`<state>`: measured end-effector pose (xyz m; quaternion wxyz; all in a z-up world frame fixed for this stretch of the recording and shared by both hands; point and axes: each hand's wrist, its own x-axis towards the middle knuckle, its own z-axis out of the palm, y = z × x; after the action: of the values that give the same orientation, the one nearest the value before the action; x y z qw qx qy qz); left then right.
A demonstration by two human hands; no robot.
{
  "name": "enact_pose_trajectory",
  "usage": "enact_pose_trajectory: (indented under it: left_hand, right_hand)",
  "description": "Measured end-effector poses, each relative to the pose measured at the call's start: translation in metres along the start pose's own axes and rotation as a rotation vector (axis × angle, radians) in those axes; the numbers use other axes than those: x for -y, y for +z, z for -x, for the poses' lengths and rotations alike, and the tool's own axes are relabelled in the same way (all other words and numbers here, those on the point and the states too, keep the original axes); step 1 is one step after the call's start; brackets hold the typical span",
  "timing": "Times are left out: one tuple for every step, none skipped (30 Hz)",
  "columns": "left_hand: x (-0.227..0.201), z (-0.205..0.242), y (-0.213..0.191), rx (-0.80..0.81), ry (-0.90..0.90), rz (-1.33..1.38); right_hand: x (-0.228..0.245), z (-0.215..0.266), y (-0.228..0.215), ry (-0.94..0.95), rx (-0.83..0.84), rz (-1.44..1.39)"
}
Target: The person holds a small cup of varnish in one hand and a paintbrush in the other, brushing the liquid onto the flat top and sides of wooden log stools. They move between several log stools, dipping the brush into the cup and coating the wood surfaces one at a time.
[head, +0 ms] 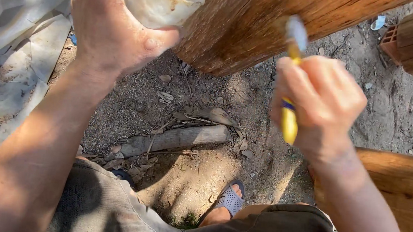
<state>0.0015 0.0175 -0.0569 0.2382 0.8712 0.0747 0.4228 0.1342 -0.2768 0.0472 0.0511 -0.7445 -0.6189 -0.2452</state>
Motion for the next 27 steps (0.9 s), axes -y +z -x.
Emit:
enact_pose_trajectory:
  left_hand:
    - [0.002, 0.002, 0.0, 0.004, 0.001, 0.003]
    - [0.004, 0.004, 0.0, 0.011, -0.008, 0.006]
    - [0.006, 0.006, 0.0, 0.018, -0.016, 0.009]
    - [0.01, 0.008, 0.0, 0.018, -0.021, 0.006]
    - [0.014, 0.01, 0.0, 0.021, -0.014, 0.019]
    - [0.017, 0.015, 0.0, 0.025, -0.012, 0.031]
    - [0.013, 0.017, -0.001, 0.026, -0.021, 0.025]
    - [0.009, 0.017, -0.001, 0.04, -0.029, 0.041]
    - [0.005, 0.015, 0.0, 0.055, -0.037, 0.057]
    - [0.004, 0.017, -0.001, 0.056, -0.034, 0.052]
    - [0.002, 0.019, -0.001, 0.072, -0.029, 0.021]
    - [0.0, 0.02, -0.002, 0.087, -0.023, -0.01]
    - [0.001, 0.021, -0.004, 0.089, -0.018, -0.014]
    - [0.002, 0.022, -0.005, 0.105, 0.018, 0.021]
    - [0.002, 0.021, -0.005, 0.122, 0.054, 0.057]
    - [0.002, 0.022, -0.006, 0.126, 0.054, 0.055]
    - [0.002, 0.022, -0.006, 0.136, 0.071, 0.096]
    - [0.001, 0.023, -0.008, 0.146, 0.084, 0.133]
    - [-0.004, 0.025, -0.01, 0.149, 0.081, 0.128]
    - [-0.009, 0.027, -0.012, 0.16, 0.082, 0.067]
    - [-0.013, 0.028, -0.013, 0.172, 0.082, 0.006]
    - [-0.034, 0.023, -0.022, 0.171, 0.074, -0.011]
    - [-0.055, 0.017, -0.03, 0.22, 0.025, -0.055]
    - [-0.076, 0.012, -0.038, 0.27, -0.024, -0.098]
    - [-0.085, 0.01, -0.037, 0.268, -0.033, -0.115]
    - [-0.095, 0.008, -0.036, 0.307, -0.075, -0.133]
    - [-0.104, 0.005, -0.035, 0.347, -0.117, -0.151]
  right_hand:
    - [-0.007, 0.013, -0.006, 0.005, 0.003, 0.0]
    - [-0.015, 0.025, -0.011, -0.049, -0.101, 0.085]
    - [-0.022, 0.037, -0.016, -0.104, -0.205, 0.169]
    - [-0.019, 0.044, -0.008, -0.107, -0.205, 0.165]
    - [-0.015, 0.051, 0.0, -0.098, -0.208, 0.241]
    - [-0.011, 0.06, 0.008, -0.091, -0.21, 0.314]
    - [-0.015, 0.074, 0.041, -0.096, -0.209, 0.305]
    - [-0.019, 0.09, 0.074, -0.147, -0.181, 0.292]
    - [-0.024, 0.106, 0.107, -0.198, -0.153, 0.279]
    - [-0.019, 0.121, 0.135, -0.195, -0.158, 0.278]
    - [-0.015, 0.135, 0.162, -0.239, 0.015, 0.163]
    - [-0.011, 0.149, 0.19, -0.282, 0.187, 0.048]
    - [-0.013, 0.142, 0.179, -0.28, 0.181, 0.048]
    - [-0.015, 0.136, 0.166, -0.255, 0.125, -0.047]
    - [-0.017, 0.13, 0.153, -0.23, 0.068, -0.14]
    - [-0.03, 0.123, 0.129, -0.227, 0.067, -0.143]
    - [-0.043, 0.116, 0.105, -0.14, -0.047, -0.212]
    - [-0.057, 0.108, 0.081, -0.056, -0.162, -0.283]
    - [-0.066, 0.107, 0.069, -0.056, -0.164, -0.29]
    - [-0.075, 0.106, 0.056, -0.088, -0.348, -0.203]
    - [-0.084, 0.106, 0.044, -0.118, -0.532, -0.113]
    - [-0.084, 0.105, 0.049, -0.125, -0.54, -0.129]
    - [-0.082, 0.105, 0.054, -0.147, -0.538, -0.065]
    - [-0.081, 0.105, 0.06, -0.168, -0.538, 0.0]
    - [-0.077, 0.11, 0.087, -0.174, -0.547, -0.016]
    - [-0.073, 0.113, 0.115, -0.227, -0.494, -0.047]
    - [-0.069, 0.116, 0.142, -0.28, -0.441, -0.076]
